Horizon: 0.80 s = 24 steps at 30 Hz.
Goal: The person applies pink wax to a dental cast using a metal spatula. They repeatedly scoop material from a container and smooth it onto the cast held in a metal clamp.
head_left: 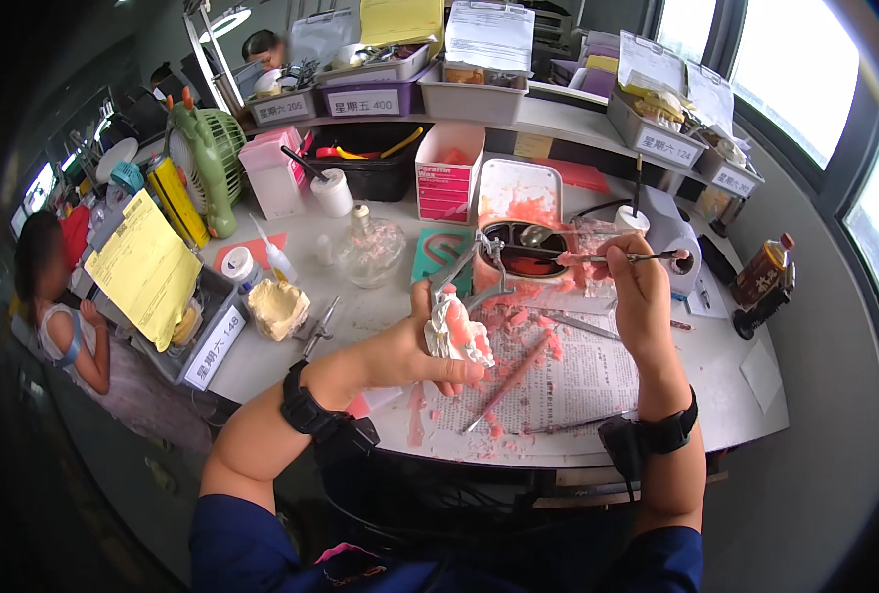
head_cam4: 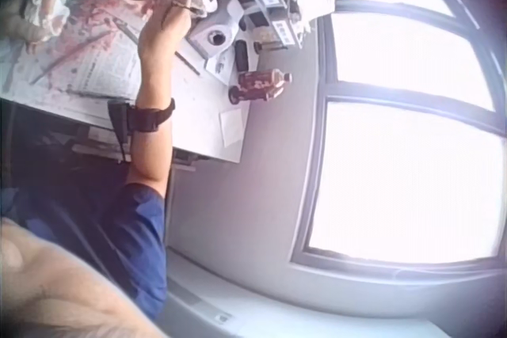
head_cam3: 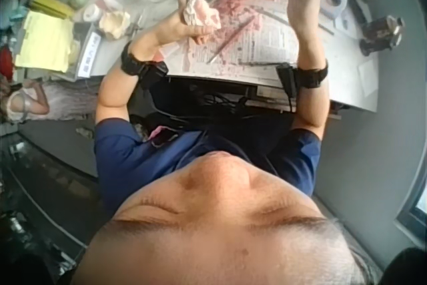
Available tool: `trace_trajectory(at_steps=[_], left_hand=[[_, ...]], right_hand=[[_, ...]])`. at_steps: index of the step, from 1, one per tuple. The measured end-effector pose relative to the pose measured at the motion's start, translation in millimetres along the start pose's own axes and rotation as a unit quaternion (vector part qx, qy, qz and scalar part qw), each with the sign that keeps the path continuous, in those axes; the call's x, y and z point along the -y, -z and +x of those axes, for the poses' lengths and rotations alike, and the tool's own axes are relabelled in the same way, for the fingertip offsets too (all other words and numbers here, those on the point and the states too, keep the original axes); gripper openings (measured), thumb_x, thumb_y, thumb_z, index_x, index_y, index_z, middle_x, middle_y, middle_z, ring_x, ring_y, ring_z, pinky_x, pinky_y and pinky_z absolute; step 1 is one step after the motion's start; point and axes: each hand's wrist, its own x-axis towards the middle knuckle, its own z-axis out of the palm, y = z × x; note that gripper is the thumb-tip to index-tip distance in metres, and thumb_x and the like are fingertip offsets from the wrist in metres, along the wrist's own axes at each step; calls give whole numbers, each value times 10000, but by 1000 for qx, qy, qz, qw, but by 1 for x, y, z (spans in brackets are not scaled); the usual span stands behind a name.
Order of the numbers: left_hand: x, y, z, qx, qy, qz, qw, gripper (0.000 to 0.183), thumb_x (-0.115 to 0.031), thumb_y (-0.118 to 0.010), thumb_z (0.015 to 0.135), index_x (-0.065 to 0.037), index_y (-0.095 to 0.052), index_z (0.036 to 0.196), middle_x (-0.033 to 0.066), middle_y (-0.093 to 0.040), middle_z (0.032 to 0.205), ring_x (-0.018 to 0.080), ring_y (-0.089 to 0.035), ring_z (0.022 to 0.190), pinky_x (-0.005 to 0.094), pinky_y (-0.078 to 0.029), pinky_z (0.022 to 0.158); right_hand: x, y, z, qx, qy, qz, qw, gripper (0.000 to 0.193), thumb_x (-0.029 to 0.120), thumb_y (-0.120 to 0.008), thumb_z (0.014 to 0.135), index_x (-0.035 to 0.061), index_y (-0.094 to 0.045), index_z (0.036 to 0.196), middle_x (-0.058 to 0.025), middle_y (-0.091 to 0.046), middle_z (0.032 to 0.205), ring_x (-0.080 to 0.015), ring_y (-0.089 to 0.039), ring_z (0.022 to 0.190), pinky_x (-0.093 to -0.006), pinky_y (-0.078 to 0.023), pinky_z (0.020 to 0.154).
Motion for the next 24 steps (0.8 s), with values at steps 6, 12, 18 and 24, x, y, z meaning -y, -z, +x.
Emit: trace_trajectory(at_steps=[6, 12, 18, 24], left_hand=[[-8, -4, -5, 14, 18, 31, 999, 644, -246, -802, 790, 68, -430, 1212, 144, -530, 1096, 139, -645, 736, 260, -579, 645], [-7, -5, -6, 17, -25, 127, 991, 541, -289, -804, 783, 43, -549, 1125, 211, -178, 1370, 137, -648, 754, 256, -584, 732], [-1, -1, -5, 31, 18, 151, 988, 683, -340, -817, 759, 40, -475, 1211, 236, -144, 1388, 163, -596, 845, 273, -536, 795], [-8, -1, -4, 32, 103, 176, 978, 1124, -403, -858, 689, 67, -181, 1452, 222, -41, 1467, 257, -310, 1323, 327, -299, 1101]], right_hand=[[9, -3, -1, 18, 11, 15, 1000, 234, 66, -479, 976, -99, -568, 836, -63, -576, 917, -128, -552, 795, -263, -439, 745], [13, -5, -4, -58, 19, 127, 990, 221, 119, -461, 1008, -56, -567, 924, -63, -591, 898, -109, -567, 784, -245, -448, 747], [35, -8, -20, 48, 49, 285, 956, 247, 203, -483, 1016, -19, -543, 928, -84, -574, 822, -151, -603, 615, -274, -470, 496], [40, -15, -24, 68, 45, 274, 958, 284, 188, -499, 1007, -47, -560, 861, -91, -559, 852, -164, -612, 623, -269, -480, 490]])
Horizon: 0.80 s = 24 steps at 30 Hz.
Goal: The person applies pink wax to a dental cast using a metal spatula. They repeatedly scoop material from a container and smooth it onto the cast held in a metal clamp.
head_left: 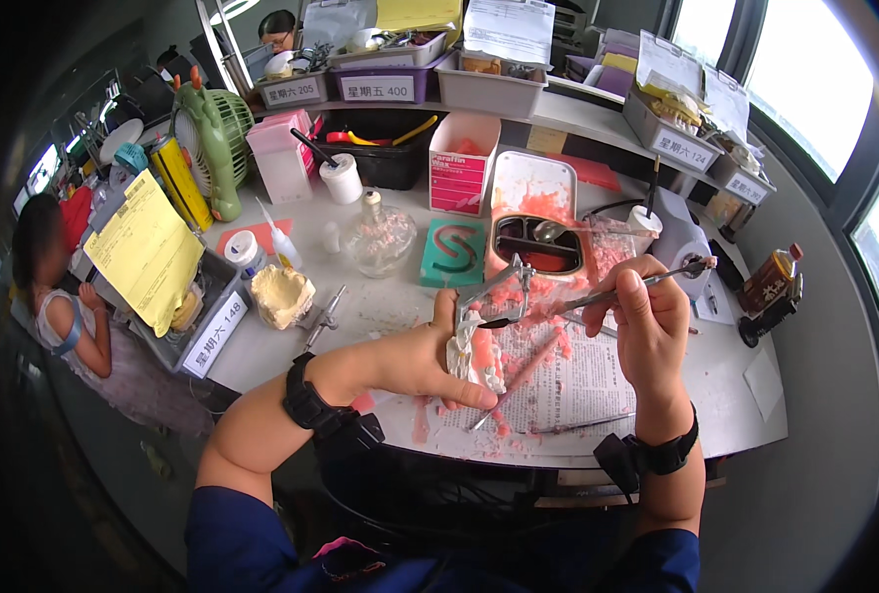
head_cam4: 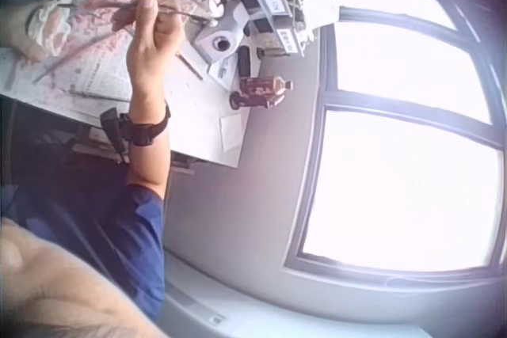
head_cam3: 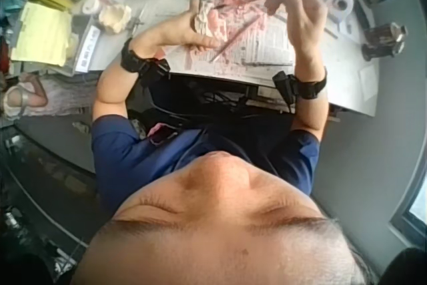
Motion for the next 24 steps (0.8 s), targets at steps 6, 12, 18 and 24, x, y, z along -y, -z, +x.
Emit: trace_trajectory(at_steps=[6, 12, 18, 24], left_hand=[[7, -3, 1, -26, -5, -15, 1000, 1142, -409, -860, 683, 85, -173, 1449, 217, -34, 1474, 263, -296, 1336, 333, -285, 1111], [6, -3, 1, -21, -15, -18, 1000, 1140, -411, -856, 688, 90, -175, 1452, 207, -3, 1479, 268, -265, 1361, 329, -271, 1119], [14, -3, 3, -34, -39, 0, 999, 1103, -413, -850, 698, 89, -213, 1445, 208, -4, 1473, 266, -242, 1370, 327, -255, 1126], [6, -1, 1, 3, 32, -43, 999, 1103, -380, -856, 701, 92, -180, 1433, 189, -31, 1461, 249, -283, 1336, 333, -283, 1112]], right_hand=[[1, -1, 0, 3, 4, -21, 1000, 289, 192, -501, 1006, -52, -556, 862, -94, -558, 854, -172, -620, 636, -270, -500, 511], [2, 1, -1, 10, 8, -23, 1000, 295, 198, -505, 1005, -53, -554, 859, -98, -558, 849, -173, -621, 640, -275, -502, 523], [5, -1, -1, 17, 0, -5, 1000, 255, 181, -514, 1003, -41, -563, 889, -120, -646, 758, -148, -622, 639, -257, -513, 600], [3, 4, -1, -14, 8, -21, 1000, 255, 194, -522, 1001, -29, -555, 883, -97, -628, 740, -134, -607, 634, -254, -497, 594]])
